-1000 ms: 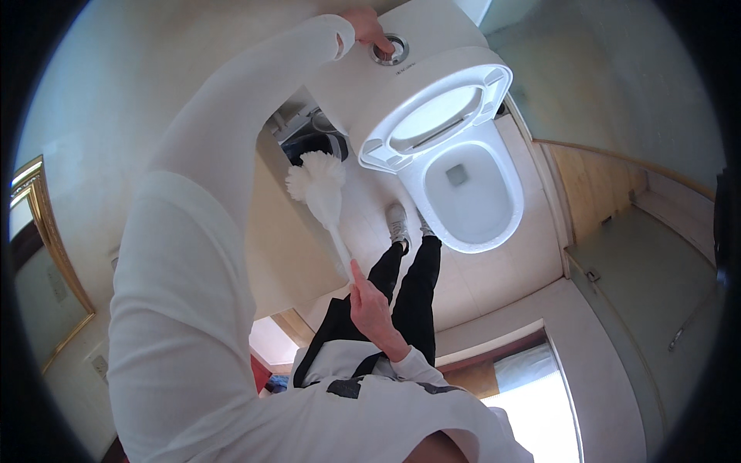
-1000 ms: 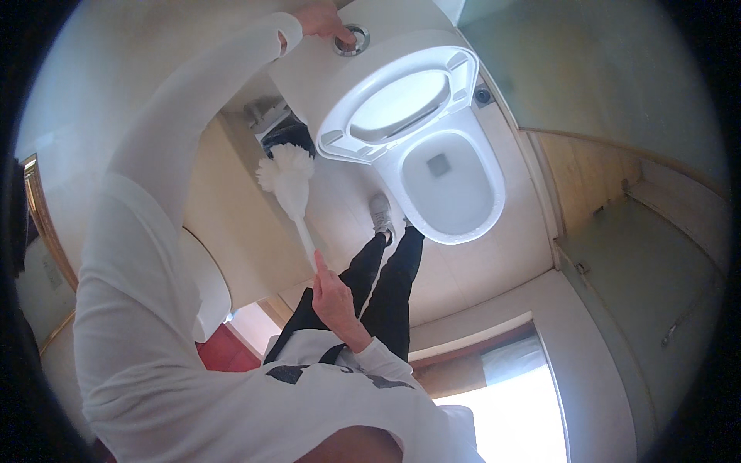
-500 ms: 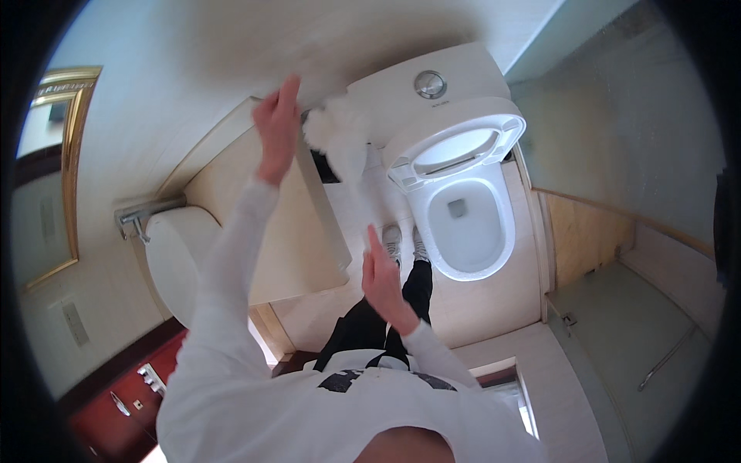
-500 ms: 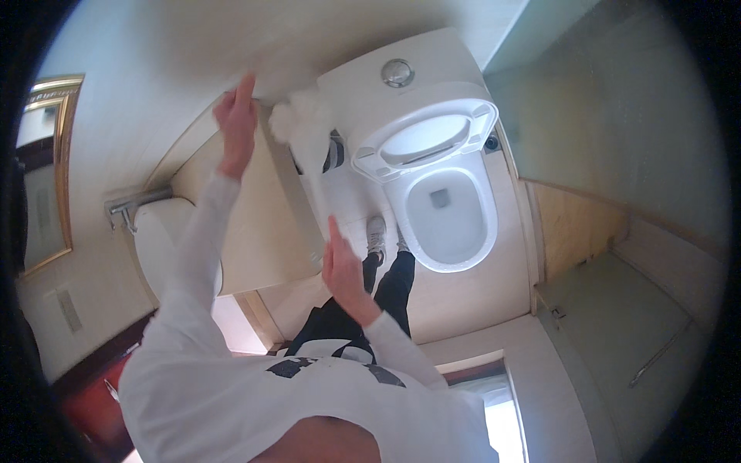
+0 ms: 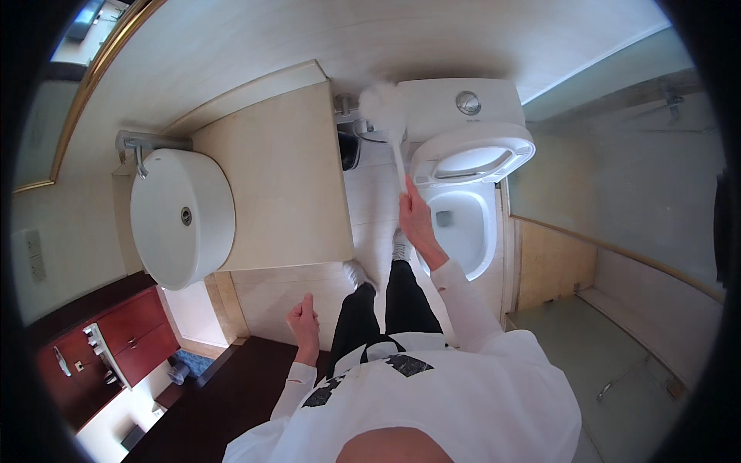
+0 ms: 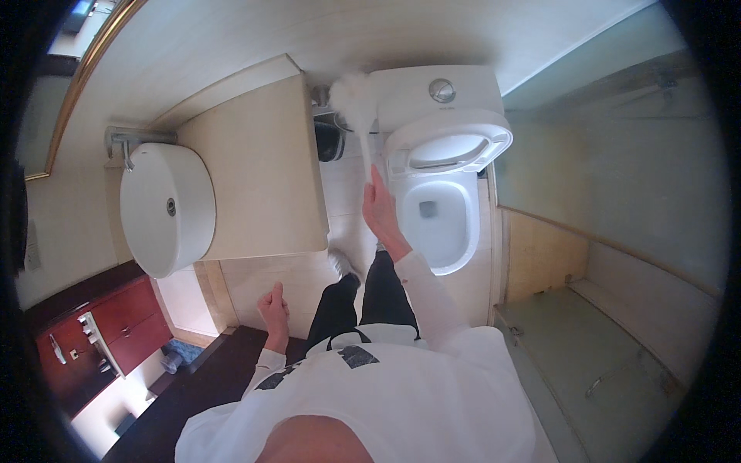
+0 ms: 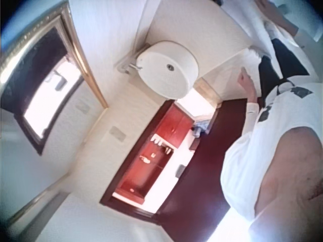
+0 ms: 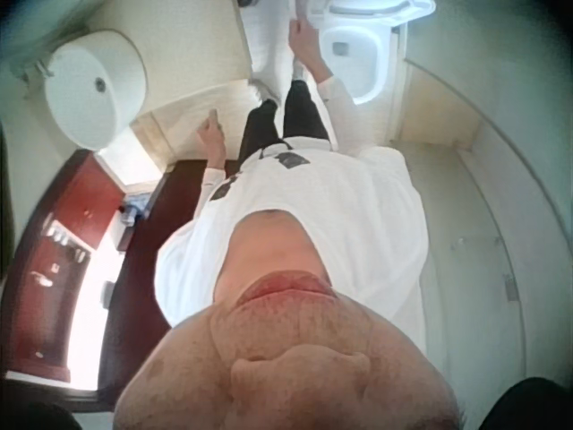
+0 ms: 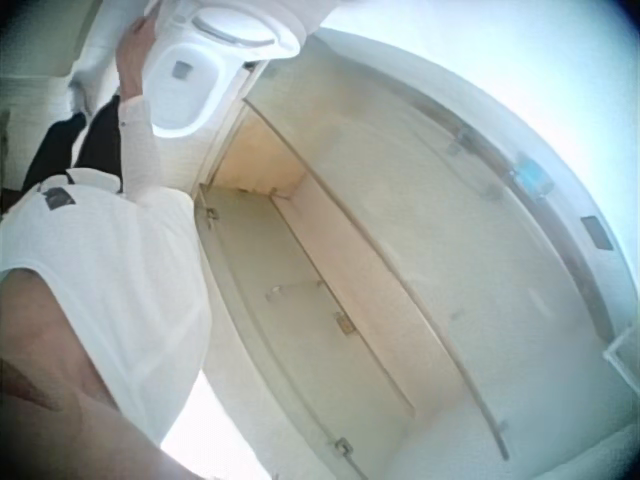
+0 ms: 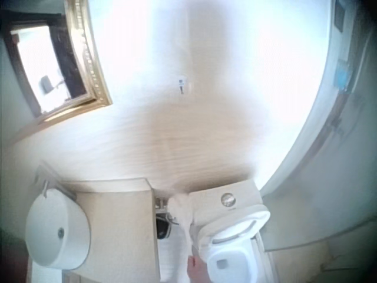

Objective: The person mops the bathroom floor with a red mop, rinses the mop head using a handheld shower sprayer, and then scrubs the toilet bowl with a toilet brush. The person also flushes the toilet and places the brush back in its holder.

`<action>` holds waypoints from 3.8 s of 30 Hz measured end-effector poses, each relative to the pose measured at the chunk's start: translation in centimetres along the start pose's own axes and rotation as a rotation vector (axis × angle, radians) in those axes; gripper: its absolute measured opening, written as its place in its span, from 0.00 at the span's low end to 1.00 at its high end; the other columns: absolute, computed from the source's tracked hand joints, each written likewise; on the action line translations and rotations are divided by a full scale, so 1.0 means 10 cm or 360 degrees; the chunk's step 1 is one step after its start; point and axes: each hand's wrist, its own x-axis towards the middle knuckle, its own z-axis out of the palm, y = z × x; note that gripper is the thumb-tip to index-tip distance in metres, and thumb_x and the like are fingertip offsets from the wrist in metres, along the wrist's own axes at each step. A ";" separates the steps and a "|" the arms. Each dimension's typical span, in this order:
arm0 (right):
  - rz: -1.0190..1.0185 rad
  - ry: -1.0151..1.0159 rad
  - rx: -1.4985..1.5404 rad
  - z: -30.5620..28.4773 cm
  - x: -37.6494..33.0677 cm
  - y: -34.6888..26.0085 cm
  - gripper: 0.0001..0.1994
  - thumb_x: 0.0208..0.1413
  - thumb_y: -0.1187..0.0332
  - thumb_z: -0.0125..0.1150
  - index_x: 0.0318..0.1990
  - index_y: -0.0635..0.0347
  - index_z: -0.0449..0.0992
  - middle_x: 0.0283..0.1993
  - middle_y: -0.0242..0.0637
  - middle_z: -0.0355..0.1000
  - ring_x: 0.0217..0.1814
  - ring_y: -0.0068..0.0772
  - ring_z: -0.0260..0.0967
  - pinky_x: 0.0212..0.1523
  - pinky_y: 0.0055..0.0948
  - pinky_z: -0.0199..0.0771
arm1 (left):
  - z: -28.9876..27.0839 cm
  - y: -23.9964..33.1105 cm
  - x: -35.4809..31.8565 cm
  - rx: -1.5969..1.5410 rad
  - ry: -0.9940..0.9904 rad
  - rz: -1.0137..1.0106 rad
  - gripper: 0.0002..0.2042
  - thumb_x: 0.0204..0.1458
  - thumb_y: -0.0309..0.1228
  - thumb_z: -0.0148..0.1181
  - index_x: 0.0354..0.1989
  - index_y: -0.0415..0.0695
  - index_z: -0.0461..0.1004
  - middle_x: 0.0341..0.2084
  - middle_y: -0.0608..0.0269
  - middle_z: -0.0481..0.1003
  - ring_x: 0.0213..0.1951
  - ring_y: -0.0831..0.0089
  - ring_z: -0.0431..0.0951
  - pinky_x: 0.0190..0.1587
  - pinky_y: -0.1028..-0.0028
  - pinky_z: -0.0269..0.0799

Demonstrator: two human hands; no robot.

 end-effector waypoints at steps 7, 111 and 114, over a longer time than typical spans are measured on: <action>0.0689 -0.0154 0.0639 0.30 -1.32 0.07 0.24 0.60 0.65 0.39 0.65 0.54 0.54 0.17 0.30 0.57 0.09 0.21 0.53 0.08 0.24 0.58 | -0.47 -0.37 0.00 -0.0166 -0.0114 0.0206 0.22 0.54 0.43 0.56 0.12 0.50 0.59 0.07 0.75 0.57 0.09 0.85 0.55 0.11 0.80 0.46; -0.0224 -0.2508 -0.1130 11.09 -3.86 -2.77 0.10 0.57 0.61 0.46 0.33 0.57 0.68 0.19 0.34 0.64 0.13 0.28 0.61 0.11 0.28 0.61 | -5.34 -5.75 1.53 -0.0964 0.0688 -0.1209 0.04 0.50 0.31 0.52 0.30 0.47 0.73 0.23 0.64 0.73 0.22 0.71 0.71 0.23 0.72 0.69; -0.0718 -0.2352 -0.1127 11.72 -4.14 -3.04 0.10 0.57 0.61 0.47 0.36 0.59 0.68 0.24 0.40 0.69 0.23 0.40 0.67 0.24 0.38 0.68 | -6.45 -5.85 2.20 -0.0819 0.0819 -0.1112 0.06 0.51 0.33 0.53 0.32 0.47 0.73 0.24 0.65 0.73 0.22 0.74 0.71 0.23 0.72 0.69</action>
